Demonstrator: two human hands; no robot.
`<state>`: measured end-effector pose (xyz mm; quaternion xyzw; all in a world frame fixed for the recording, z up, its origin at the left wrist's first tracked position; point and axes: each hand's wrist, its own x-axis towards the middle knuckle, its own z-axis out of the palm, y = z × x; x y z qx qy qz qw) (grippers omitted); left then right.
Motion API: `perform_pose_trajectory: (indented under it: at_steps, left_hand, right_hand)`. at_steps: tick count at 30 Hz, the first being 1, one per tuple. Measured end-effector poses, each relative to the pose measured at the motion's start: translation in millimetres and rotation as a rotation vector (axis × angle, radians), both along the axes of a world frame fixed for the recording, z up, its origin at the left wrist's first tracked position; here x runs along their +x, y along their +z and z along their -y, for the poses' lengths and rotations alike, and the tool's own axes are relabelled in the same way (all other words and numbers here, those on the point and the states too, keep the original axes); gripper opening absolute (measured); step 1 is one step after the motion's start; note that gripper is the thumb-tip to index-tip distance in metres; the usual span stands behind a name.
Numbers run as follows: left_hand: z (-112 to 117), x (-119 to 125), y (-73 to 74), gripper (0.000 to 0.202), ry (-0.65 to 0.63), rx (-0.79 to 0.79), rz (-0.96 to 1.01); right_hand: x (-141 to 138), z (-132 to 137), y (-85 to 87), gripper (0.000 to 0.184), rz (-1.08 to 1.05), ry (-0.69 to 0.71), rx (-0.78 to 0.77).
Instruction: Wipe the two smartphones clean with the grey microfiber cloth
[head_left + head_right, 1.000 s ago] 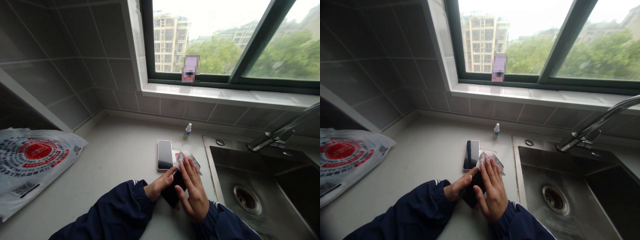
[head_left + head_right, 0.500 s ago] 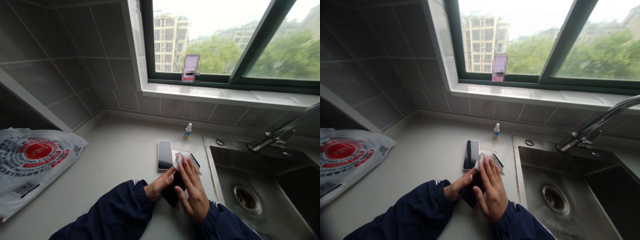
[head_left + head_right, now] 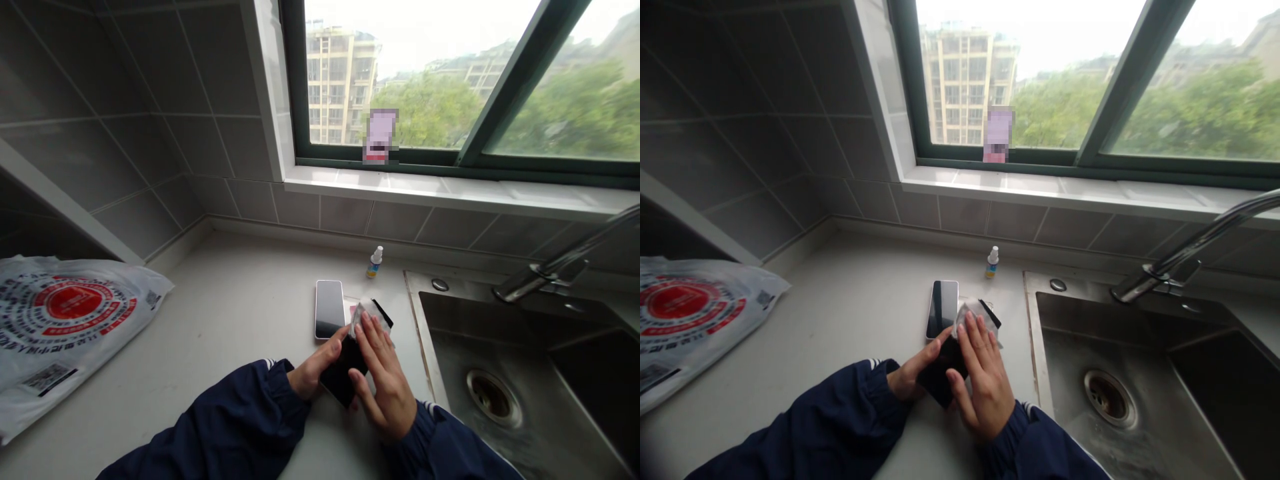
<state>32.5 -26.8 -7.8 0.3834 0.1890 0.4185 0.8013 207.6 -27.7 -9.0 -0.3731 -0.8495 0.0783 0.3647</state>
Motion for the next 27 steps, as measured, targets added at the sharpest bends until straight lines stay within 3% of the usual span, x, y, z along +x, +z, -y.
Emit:
perform_pose_trajectory:
  at_steps: [2,4,10,12,17,20,22,25,27]
  left_hand:
    - [1.0,-1.4,4.2,0.058,-0.086,-0.015,-0.030]
    - [1.0,-0.5,6.0,0.060,-0.093,-0.011,-0.028]
    - [-2.3,5.2,-2.9,0.049,0.145,0.040,0.054]
    - [-1.9,3.5,-2.7,0.049,0.114,0.061,0.025]
    - [0.7,-3.4,9.4,0.065,-0.111,0.050,-0.048]
    - [0.6,-2.7,12.1,0.067,-0.152,0.039,-0.049]
    - [0.1,0.3,8.3,0.062,-0.074,0.047,0.008]
    - [-0.4,4.3,-0.6,0.053,0.085,0.026,0.088]
    - [-0.2,4.1,-3.5,0.052,0.097,-0.008,0.082]
  right_hand:
    - [0.4,-2.6,-2.0,0.063,-0.062,-0.095,-0.016]
    - [-0.3,-2.6,-2.6,0.064,-0.091,-0.125,-0.032]
    - [-3.9,7.6,3.7,0.065,0.063,0.126,-0.020]
    - [-3.7,8.2,5.3,0.064,0.073,0.127,0.000]
    - [-1.8,2.0,2.8,0.064,-0.062,-0.094,0.005]
    - [-2.2,0.8,0.3,0.066,-0.103,-0.162,-0.021]
    - [-2.9,2.6,-0.3,0.066,-0.071,-0.113,-0.035]
    - [-2.9,5.7,0.8,0.066,0.039,0.074,-0.034]
    - [-1.6,5.8,2.0,0.064,0.080,0.143,-0.020]
